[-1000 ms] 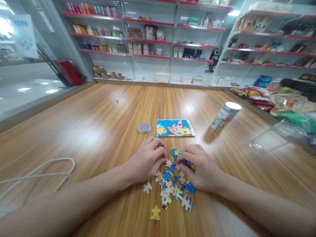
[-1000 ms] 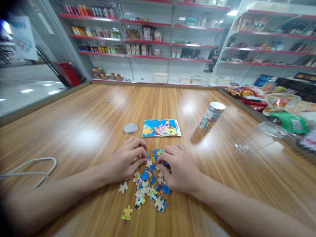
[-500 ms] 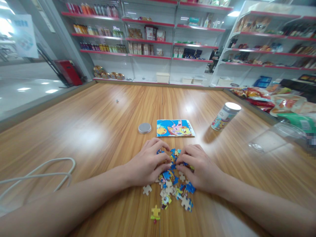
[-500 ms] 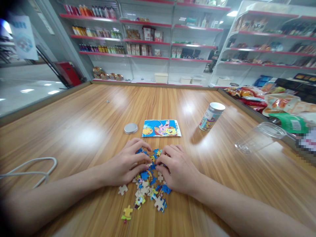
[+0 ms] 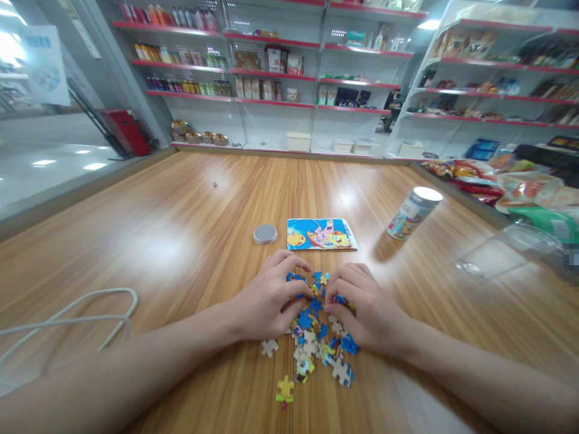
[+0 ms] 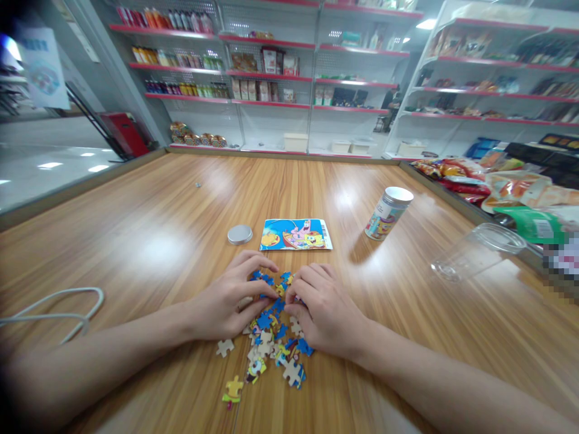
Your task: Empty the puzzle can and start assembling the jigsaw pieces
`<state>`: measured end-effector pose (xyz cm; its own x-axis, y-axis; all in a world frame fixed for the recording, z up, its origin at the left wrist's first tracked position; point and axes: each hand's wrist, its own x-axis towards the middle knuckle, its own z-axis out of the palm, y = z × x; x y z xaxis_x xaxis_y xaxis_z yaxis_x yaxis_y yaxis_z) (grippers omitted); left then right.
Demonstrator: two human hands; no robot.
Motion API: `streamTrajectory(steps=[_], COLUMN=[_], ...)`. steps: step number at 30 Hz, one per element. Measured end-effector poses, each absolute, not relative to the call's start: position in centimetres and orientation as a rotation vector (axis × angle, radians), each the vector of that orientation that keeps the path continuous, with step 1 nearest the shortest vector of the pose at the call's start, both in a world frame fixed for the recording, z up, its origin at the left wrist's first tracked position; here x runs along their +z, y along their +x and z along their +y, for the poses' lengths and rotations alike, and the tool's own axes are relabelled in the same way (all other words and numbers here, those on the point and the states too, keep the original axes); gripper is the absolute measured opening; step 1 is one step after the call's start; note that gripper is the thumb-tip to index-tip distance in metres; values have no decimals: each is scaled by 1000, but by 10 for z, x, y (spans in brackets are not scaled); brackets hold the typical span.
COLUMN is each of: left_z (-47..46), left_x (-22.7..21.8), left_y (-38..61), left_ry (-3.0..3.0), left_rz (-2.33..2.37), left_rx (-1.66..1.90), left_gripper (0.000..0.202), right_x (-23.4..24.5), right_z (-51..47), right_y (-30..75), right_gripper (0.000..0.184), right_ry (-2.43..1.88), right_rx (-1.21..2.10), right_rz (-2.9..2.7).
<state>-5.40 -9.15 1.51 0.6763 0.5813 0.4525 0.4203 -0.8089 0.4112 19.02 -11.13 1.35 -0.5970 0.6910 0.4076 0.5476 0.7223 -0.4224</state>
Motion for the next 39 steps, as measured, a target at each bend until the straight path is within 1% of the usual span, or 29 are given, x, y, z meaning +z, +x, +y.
streamTrajectory(steps=[5,9,11,14,15,17,22,24,28,31,35,39], left_z=[-91,-92,-93,-94,-94,-95,-95,-95,-96,-96,-94,-94], left_x=[14,16,17,19,19,20,19,19,19,18,17,16], left_y=[-54,-53,-53,-53,-53,-52,-53,-54,-55,-54,-53,-53], left_ry=[2591,2639,2692,2743,2750,2764,2782,2789,2843,2859,2812,2793], left_rz=[787,756,758,754,750,730,664,622,545,544,574,575], left_rx=[861,815,713,506,457,414,440,502,673,696,818,827], left_gripper=[17,22,33,56,60,61,65,60,35,23,16,14], right_x=[13,20,22,23,23,22,22,23,25,26,25,24], right_z=[-110,-112,-113,-113,-113,-112,-113,-114,-113,-113,-114,-114], right_y=[192,194,194,194,193,192,191,192,194,194,192,191], right_gripper=[7,4,8,11,11,11,13,13,17,17,17,16], right_ry=[-818,-751,-745,-777,-788,-804,-850,-849,-836,-836,-866,-898], right_rx=[296,350,403,419,411,399,391,389,441,469,465,453], right_rz=[-2396,-2429,-2490,-2540,-2537,-2539,-2553,-2546,-2549,-2561,-2560,-2567])
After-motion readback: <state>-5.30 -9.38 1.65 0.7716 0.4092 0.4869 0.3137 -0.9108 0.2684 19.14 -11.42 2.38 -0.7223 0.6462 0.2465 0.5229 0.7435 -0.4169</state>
